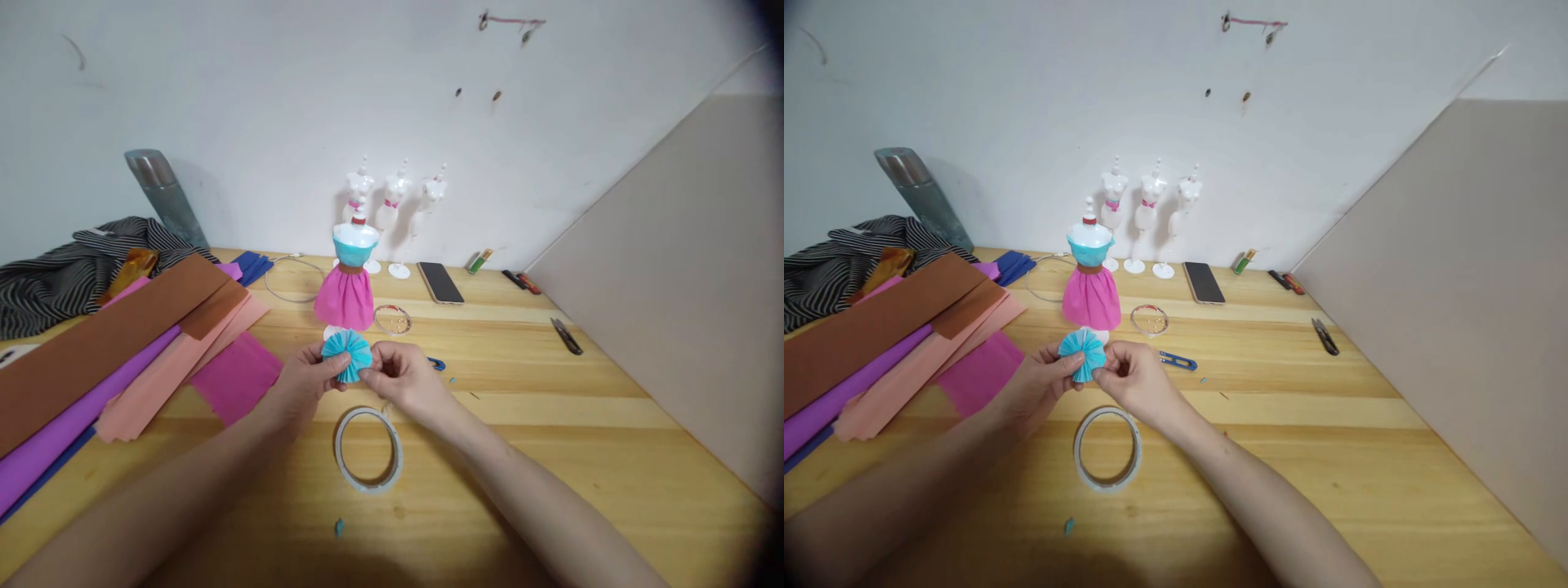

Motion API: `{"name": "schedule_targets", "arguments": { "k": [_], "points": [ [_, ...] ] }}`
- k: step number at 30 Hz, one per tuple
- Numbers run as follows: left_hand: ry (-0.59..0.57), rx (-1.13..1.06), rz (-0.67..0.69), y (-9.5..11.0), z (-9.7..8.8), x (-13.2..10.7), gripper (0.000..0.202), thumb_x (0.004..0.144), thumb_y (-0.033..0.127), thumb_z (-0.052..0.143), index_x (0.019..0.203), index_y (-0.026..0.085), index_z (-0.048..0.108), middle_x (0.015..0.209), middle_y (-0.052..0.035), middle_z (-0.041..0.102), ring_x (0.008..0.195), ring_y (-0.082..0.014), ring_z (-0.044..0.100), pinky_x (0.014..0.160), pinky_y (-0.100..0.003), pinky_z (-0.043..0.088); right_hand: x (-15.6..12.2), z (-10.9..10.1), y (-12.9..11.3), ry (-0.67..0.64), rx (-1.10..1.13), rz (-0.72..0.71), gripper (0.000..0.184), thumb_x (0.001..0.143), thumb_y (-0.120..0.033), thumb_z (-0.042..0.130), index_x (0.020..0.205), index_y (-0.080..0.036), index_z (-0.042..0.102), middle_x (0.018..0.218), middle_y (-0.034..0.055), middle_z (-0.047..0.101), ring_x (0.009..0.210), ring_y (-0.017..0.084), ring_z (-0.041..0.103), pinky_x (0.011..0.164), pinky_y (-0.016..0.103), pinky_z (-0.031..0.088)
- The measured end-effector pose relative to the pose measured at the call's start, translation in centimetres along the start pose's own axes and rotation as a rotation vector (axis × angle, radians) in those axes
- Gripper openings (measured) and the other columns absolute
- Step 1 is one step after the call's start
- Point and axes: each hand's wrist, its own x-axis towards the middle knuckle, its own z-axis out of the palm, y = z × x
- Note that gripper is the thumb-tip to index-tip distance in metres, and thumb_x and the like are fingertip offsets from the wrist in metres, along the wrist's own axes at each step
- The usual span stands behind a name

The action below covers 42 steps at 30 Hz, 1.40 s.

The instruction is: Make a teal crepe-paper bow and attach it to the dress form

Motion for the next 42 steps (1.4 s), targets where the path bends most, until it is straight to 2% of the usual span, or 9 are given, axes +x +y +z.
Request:
{"name": "schedule_targets", "arguments": {
  "k": [5, 12, 18, 22, 27, 30, 34, 37, 42],
  "points": [
    [0.026, -0.006, 0.021, -0.3, 0.0, 0.1, 0.027, 0.056, 0.032, 0.086, 0.072, 0.015, 0.075, 0.067, -0.0032, 0.068, 0.058, -0.01, 0.055, 0.052, -0.021, 0.041, -0.9, 0.4, -0.7, 0.17, -0.386, -0.245, 0.02, 0.076, -0.017, 0.055, 0.058, -0.019, 0.047, 0.052, -0.0035, 0.046, 0.048, 0.008, 0.037, 0.048, 0.023, 0.03],
    [0.0, -0.044, 0.018, -0.1, 0.4, -0.2, 0.028, 0.057, 0.034, 0.085, 0.074, 0.015, 0.073, 0.068, -0.0018, 0.067, 0.061, -0.0103, 0.056, 0.057, -0.023, 0.045, -1.4, 0.6, -0.3, 0.201, -0.571, -0.478, 0.019, 0.085, -0.027, 0.059, 0.068, -0.018, 0.055, 0.061, 0.001, 0.056, 0.056, 0.012, 0.049, 0.053, 0.025, 0.038],
    [0.007, -0.091, -0.02, 0.4, 0.6, -0.5, 0.025, 0.055, 0.029, 0.087, 0.067, 0.014, 0.071, 0.063, -0.0011, 0.066, 0.056, -0.0082, 0.054, 0.051, -0.02, 0.04, -1.4, 0.7, 0.6, 0.299, -0.825, -0.713, 0.023, 0.091, -0.015, 0.05, 0.07, -0.017, 0.059, 0.061, 0.0032, 0.058, 0.054, 0.013, 0.049, 0.054, 0.026, 0.037],
    [0.004, -0.074, -0.033, 0.9, 0.7, -0.6, 0.026, 0.055, 0.03, 0.087, 0.067, 0.013, 0.071, 0.061, -0.0017, 0.065, 0.053, -0.0085, 0.052, 0.049, -0.02, 0.04, -1.1, 0.1, 1.0, 0.289, -1.003, -0.857, 0.02, 0.091, -0.012, 0.051, 0.074, -0.018, 0.061, 0.06, 0.0024, 0.056, 0.058, 0.014, 0.05, 0.056, 0.029, 0.033],
    [-0.032, -0.056, -0.035, 1.2, 0.8, -0.6, 0.026, 0.055, 0.032, 0.086, 0.068, 0.014, 0.073, 0.061, -0.002, 0.065, 0.053, -0.0079, 0.051, 0.048, -0.02, 0.039, -1.0, -0.8, 1.1, 0.231, -0.995, -0.959, 0.011, 0.089, -0.012, 0.054, 0.088, -0.019, 0.063, 0.062, 0.0011, 0.057, 0.058, 0.014, 0.05, 0.054, 0.03, 0.029],
    [-0.055, -0.044, -0.025, 1.1, 0.6, -0.6, 0.025, 0.057, 0.032, 0.086, 0.073, 0.015, 0.075, 0.065, -0.0027, 0.066, 0.055, -0.0084, 0.052, 0.049, -0.019, 0.04, -1.1, -0.8, 0.5, 0.221, -0.788, -0.842, 0.012, 0.087, -0.018, 0.055, 0.078, -0.019, 0.062, 0.063, 0.0028, 0.059, 0.059, 0.014, 0.052, 0.055, 0.029, 0.035],
    [-0.037, 0.009, 0.031, 0.8, 0.4, -0.4, 0.027, 0.059, 0.032, 0.085, 0.079, 0.017, 0.076, 0.073, -0.0042, 0.07, 0.061, -0.01, 0.055, 0.051, -0.019, 0.041, -1.0, -0.3, -0.5, 0.246, -0.287, -0.395, 0.02, 0.083, -0.028, 0.056, 0.066, -0.017, 0.058, 0.055, 0.0, 0.053, 0.05, 0.011, 0.047, 0.048, 0.025, 0.037],
    [-0.021, 0.032, 0.072, 0.5, 0.2, -0.3, 0.025, 0.058, 0.033, 0.085, 0.077, 0.017, 0.076, 0.07, -0.0039, 0.069, 0.062, -0.0111, 0.055, 0.052, -0.02, 0.041, -0.7, 0.0, -0.5, 0.229, -0.051, -0.139, 0.023, 0.077, -0.035, 0.06, 0.063, -0.017, 0.057, 0.05, -0.0029, 0.048, 0.046, 0.009, 0.041, 0.044, 0.023, 0.033],
    [0.031, 0.025, 0.084, 0.5, 0.4, -0.3, 0.026, 0.055, 0.032, 0.086, 0.073, 0.017, 0.076, 0.07, -0.0038, 0.07, 0.063, -0.0127, 0.056, 0.053, -0.021, 0.041, -0.2, 0.0, -0.1, 0.216, 0.133, -0.006, 0.025, 0.069, -0.04, 0.067, 0.063, -0.017, 0.057, 0.051, -0.003, 0.048, 0.046, 0.009, 0.041, 0.044, 0.023, 0.036]
  ]
}}
